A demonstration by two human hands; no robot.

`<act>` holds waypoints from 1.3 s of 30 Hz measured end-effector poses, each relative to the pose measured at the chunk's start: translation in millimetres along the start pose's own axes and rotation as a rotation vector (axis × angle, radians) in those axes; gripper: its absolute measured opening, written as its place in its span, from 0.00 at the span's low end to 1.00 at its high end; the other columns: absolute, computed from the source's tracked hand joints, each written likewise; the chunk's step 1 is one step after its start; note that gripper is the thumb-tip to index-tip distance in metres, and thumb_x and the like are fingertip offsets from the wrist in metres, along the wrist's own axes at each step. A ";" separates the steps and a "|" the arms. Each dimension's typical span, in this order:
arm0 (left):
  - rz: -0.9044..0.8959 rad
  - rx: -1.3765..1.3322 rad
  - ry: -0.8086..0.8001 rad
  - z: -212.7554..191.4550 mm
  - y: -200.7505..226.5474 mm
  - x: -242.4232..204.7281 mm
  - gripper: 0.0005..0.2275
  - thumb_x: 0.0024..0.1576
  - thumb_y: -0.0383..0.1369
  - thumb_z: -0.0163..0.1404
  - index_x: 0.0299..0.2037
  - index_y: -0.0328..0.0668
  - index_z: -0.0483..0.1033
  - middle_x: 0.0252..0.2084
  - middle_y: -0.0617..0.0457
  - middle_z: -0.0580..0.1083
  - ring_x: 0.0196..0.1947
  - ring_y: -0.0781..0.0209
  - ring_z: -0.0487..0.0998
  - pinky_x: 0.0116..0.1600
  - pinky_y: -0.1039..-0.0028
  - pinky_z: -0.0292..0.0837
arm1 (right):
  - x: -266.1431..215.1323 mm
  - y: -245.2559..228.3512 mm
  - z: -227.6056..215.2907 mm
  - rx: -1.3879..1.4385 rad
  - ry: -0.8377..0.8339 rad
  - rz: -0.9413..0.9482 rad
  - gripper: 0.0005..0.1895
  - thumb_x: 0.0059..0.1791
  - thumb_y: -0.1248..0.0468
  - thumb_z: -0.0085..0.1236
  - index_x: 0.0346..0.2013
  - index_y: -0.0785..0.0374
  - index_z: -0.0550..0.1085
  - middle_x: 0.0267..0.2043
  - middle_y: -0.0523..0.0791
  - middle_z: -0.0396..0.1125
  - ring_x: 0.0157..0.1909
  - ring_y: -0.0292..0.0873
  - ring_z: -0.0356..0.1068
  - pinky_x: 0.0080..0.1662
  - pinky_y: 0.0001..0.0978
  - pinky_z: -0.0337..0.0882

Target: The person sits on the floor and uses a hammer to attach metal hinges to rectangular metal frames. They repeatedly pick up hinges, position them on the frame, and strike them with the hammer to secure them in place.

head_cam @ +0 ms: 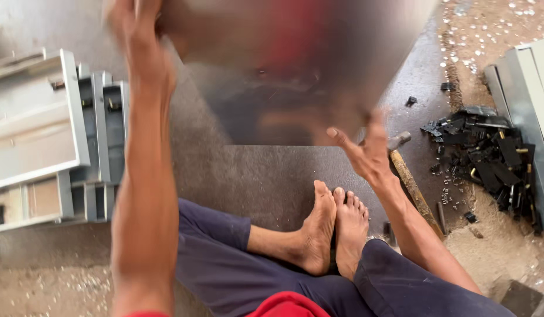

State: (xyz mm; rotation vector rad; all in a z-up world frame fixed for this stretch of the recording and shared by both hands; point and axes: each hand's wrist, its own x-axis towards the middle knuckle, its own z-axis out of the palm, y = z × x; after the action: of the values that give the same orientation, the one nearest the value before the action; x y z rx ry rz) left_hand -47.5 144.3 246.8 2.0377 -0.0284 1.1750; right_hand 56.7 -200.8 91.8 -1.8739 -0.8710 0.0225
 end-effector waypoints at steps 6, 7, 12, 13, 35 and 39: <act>-0.697 -0.945 -0.014 30.0 24.7 -162.5 0.40 0.53 0.18 0.58 0.73 0.55 0.48 0.72 0.46 0.57 0.68 0.45 0.69 0.63 0.56 0.71 | 15.0 -14.8 2.1 -0.262 0.076 -0.345 0.12 0.54 0.60 0.64 0.50 0.59 0.74 0.47 0.46 0.74 0.49 0.47 0.73 0.52 0.43 0.71; -0.761 -1.064 0.020 37.3 28.2 -185.7 0.37 0.54 0.17 0.57 0.73 0.49 0.52 0.71 0.44 0.59 0.69 0.45 0.69 0.70 0.54 0.73 | 10.1 -6.4 11.9 -0.335 0.017 -0.445 0.08 0.54 0.63 0.63 0.48 0.56 0.75 0.46 0.44 0.75 0.47 0.47 0.73 0.51 0.44 0.70; -1.374 -0.642 0.138 60.2 13.7 -258.3 0.14 0.62 0.27 0.56 0.57 0.32 0.73 0.49 0.42 0.76 0.50 0.48 0.79 0.50 0.68 0.75 | -32.6 68.7 43.8 -0.212 -0.215 -0.458 0.14 0.50 0.62 0.59 0.49 0.59 0.75 0.50 0.47 0.74 0.54 0.50 0.72 0.56 0.45 0.69; -1.499 -0.401 -0.017 68.1 9.7 -269.3 0.11 0.61 0.30 0.56 0.50 0.32 0.78 0.43 0.42 0.79 0.44 0.47 0.80 0.44 0.67 0.73 | -42.0 87.6 28.2 -0.291 -0.141 -0.418 0.11 0.51 0.65 0.58 0.49 0.61 0.75 0.50 0.48 0.73 0.54 0.50 0.72 0.58 0.46 0.69; -0.707 -0.209 -0.648 225.0 3.6 -249.5 0.28 0.47 0.42 0.66 0.58 0.41 0.76 0.48 0.49 0.78 0.40 0.59 0.79 0.44 0.67 0.79 | -80.8 109.6 -134.0 -0.138 0.134 0.643 0.14 0.46 0.77 0.64 0.46 0.70 0.78 0.44 0.50 0.75 0.42 0.40 0.76 0.43 0.30 0.79; -0.900 -0.492 -0.670 276.7 14.4 -248.2 0.22 0.53 0.35 0.63 0.58 0.43 0.75 0.51 0.48 0.75 0.41 0.59 0.79 0.42 0.71 0.81 | -73.0 89.5 -74.9 0.316 0.042 0.808 0.12 0.48 0.71 0.63 0.46 0.63 0.79 0.42 0.47 0.76 0.38 0.38 0.77 0.42 0.30 0.81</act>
State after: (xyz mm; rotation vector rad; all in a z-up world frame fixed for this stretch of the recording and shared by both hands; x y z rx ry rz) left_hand 6.2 -122.3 -6.8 1.5991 0.2261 -0.0874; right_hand 81.3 -321.0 29.5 -1.7946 -0.0277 0.5788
